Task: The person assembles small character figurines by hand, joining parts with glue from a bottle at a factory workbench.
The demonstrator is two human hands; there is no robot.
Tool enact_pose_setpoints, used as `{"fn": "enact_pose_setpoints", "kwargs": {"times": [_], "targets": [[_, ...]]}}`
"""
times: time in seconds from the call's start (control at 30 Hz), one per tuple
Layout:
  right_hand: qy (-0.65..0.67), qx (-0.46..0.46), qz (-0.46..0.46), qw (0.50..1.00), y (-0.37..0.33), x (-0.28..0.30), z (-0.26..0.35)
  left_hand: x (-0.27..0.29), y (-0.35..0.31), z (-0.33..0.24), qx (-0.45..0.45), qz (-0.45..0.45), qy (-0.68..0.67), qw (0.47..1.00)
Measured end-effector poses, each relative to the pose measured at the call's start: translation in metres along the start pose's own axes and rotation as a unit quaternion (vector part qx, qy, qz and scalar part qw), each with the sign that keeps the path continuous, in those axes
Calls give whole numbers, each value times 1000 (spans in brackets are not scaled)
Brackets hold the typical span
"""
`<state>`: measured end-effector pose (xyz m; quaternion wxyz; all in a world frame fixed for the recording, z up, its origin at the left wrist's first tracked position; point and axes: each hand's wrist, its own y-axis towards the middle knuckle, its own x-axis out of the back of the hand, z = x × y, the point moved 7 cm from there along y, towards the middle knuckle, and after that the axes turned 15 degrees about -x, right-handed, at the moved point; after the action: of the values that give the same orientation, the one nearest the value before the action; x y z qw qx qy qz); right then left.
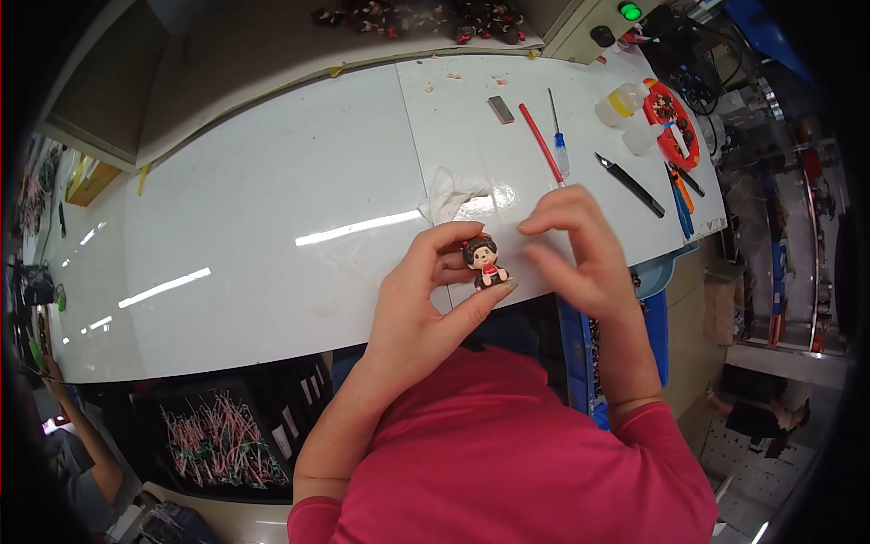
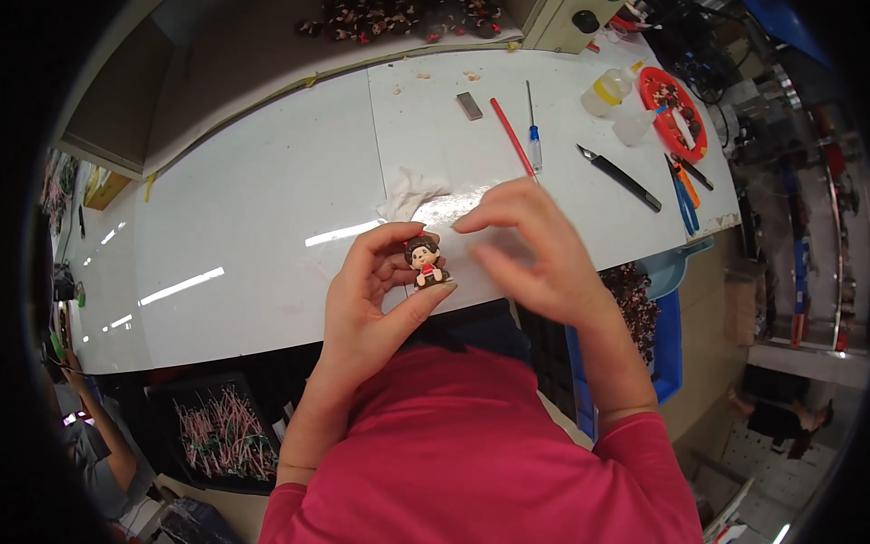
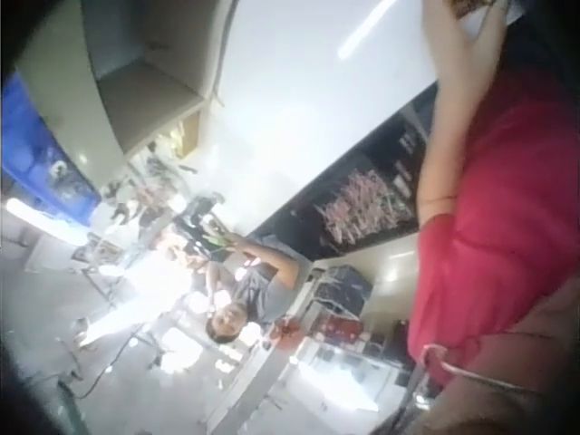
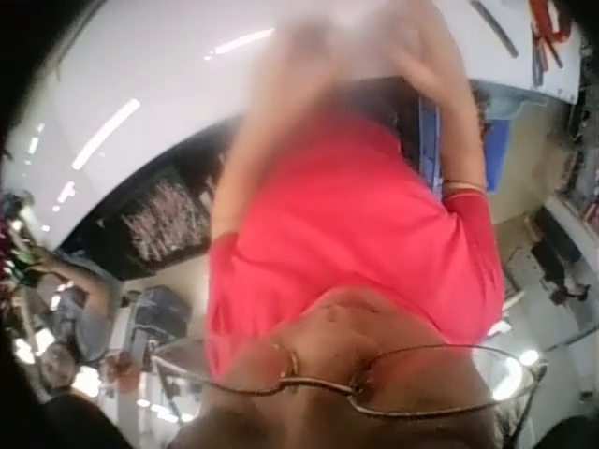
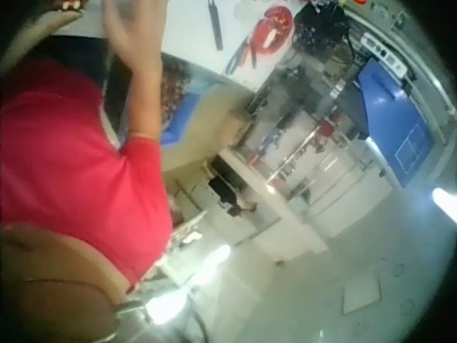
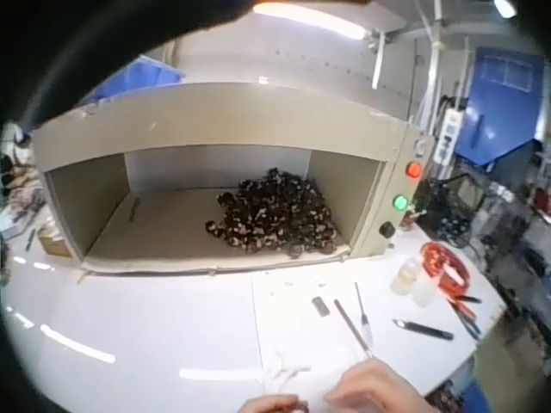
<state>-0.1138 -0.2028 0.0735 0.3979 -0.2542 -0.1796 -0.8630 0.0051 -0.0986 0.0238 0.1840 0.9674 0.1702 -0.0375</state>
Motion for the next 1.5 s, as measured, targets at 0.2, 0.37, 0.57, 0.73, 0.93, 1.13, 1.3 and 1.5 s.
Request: {"fn": "enact_pose_setpoints", "kwargs": {"times": [0.2,0.37,0.57,0.73,0.93,1.13,1.3,1.5], "targets": [[26,4,6,1000,-7,-20,1,-10,2,0,16,7,-30,999],[15,53,-32,998,-8,-25,-4,-16,7,-8,15,26,-37,999],[82,38,-42,995,-9,-20,-8,-22,7,-6,33,62,-45,997],[81,87,-52,992,-10,-19,-8,-23,5,-4,38,79,-34,996],[88,102,-65,989,-7,-16,-9,-24,10,-2,48,93,-32,994],[100,105,-66,987,-16,9,-11,-44,15,0,93,47,-53,993],[178,179,-89,964,-18,14,-7,-39,10,-6,33,-3,57,998],[152,163,-123,967,-40,24,-9,-60,3,-20,73,-28,132,988]]}}
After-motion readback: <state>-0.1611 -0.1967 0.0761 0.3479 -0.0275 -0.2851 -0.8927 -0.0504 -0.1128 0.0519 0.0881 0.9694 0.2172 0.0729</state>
